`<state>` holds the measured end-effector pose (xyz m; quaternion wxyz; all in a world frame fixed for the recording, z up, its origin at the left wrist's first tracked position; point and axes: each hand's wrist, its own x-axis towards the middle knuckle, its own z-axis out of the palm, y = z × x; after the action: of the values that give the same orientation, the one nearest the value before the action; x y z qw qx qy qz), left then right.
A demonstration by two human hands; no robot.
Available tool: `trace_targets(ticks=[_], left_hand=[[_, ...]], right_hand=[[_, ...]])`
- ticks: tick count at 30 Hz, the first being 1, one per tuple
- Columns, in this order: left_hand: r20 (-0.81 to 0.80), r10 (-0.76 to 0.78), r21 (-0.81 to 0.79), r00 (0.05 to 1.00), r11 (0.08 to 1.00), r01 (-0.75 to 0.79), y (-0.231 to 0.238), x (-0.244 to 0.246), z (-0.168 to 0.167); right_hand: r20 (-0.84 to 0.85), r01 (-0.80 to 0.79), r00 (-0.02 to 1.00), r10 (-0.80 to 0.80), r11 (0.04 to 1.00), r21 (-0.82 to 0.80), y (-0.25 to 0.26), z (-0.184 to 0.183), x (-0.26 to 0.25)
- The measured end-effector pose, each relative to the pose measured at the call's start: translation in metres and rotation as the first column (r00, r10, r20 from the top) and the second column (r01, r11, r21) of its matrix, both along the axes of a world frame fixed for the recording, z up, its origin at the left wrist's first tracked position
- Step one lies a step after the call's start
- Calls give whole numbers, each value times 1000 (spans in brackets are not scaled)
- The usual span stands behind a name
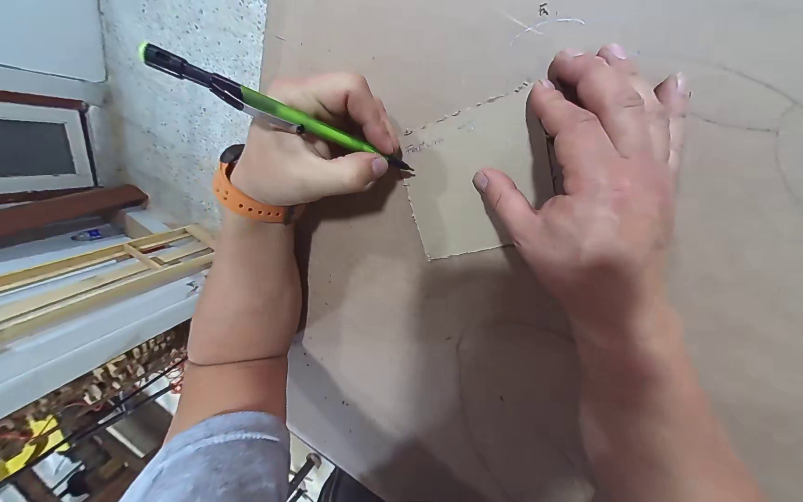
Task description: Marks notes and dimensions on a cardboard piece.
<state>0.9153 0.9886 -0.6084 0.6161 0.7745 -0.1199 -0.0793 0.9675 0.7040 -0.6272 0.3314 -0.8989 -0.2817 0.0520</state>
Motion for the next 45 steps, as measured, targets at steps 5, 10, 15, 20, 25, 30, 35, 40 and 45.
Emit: trace_targets(ticks=[5, 10, 15, 20, 25, 30, 35, 40, 45], left_hand=[[69, 60, 94, 996, 993, -66, -7, 0, -4], [61, 70, 141, 996, 987, -78, -12, -1, -4], [35, 22, 155, 999, 988, -27, -8, 0, -2], [79, 90, 137, 993, 986, -101, -13, -1, -4], [22, 22, 170, 1000, 985, -25, -11, 2, 0], [42, 87, 150, 995, 984, -92, -14, 0, -2], [11, 47, 114, 999, 992, -48, -16, 15, 2], [-70, -61, 103, 996, 992, 68, -15, 21, 4], [-32, -44, 185, 999, 981, 49, -21, 19, 3]], right_hand=[[4, 3, 1000, -3, 1000, 7, 0, 0, 0], [6, -2, 1000, 2, 1000, 4, 0, 0, -1], [2, -5, 1000, 5, 1000, -1, 0, 0, 0], [0, -5, 1000, 5, 1000, -2, 1, 0, 0], [-3, -9, 1000, 9, 1000, -18, 0, 0, 1], [-11, -9, 1000, 9, 1000, -3, 0, 1, 0], [9, -35, 999, 35, 999, -16, 0, -1, 0], [2, -40, 999, 40, 999, -22, 2, 0, -2], [1, -38, 999, 38, 999, -28, 1, 0, -2]])
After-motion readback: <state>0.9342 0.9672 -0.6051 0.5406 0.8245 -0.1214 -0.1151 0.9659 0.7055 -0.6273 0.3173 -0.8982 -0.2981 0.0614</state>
